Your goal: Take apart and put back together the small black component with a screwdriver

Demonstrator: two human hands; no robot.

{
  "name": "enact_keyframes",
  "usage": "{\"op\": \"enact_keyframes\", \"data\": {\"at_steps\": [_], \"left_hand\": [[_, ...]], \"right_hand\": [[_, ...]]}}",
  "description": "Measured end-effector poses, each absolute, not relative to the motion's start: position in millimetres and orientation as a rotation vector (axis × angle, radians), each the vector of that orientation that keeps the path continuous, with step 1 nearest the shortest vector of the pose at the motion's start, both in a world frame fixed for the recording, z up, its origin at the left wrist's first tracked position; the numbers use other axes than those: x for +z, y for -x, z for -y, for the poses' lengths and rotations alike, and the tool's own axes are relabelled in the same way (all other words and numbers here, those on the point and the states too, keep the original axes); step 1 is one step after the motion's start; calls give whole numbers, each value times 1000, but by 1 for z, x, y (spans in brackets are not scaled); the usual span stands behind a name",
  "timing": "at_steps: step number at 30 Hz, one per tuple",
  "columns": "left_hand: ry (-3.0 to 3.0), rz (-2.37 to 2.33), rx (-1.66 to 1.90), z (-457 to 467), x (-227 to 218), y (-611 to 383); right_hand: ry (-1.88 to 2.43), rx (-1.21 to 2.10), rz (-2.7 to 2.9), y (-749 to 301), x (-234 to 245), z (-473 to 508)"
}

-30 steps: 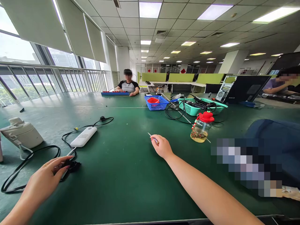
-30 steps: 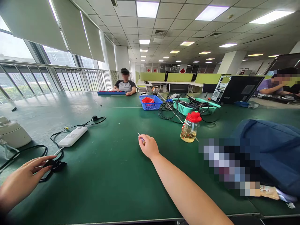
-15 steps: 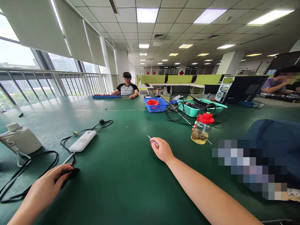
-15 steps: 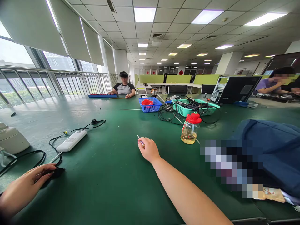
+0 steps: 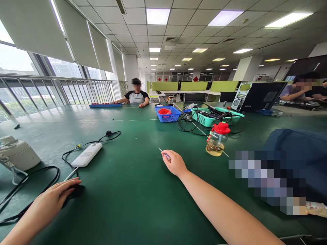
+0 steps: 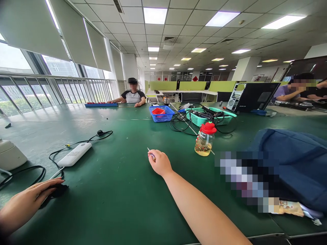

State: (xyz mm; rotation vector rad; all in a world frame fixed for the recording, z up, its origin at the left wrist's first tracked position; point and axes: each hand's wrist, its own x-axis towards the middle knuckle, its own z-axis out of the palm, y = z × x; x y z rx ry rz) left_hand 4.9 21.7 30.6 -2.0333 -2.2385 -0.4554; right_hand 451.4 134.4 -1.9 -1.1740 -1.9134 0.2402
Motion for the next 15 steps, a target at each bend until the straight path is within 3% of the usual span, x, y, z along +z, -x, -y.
{"op": "enact_keyframes", "data": {"at_steps": [15], "left_hand": [[2235, 2288, -485, -26, 32, 12]], "right_hand": [[1181, 285, 1920, -452, -1, -133]]}}
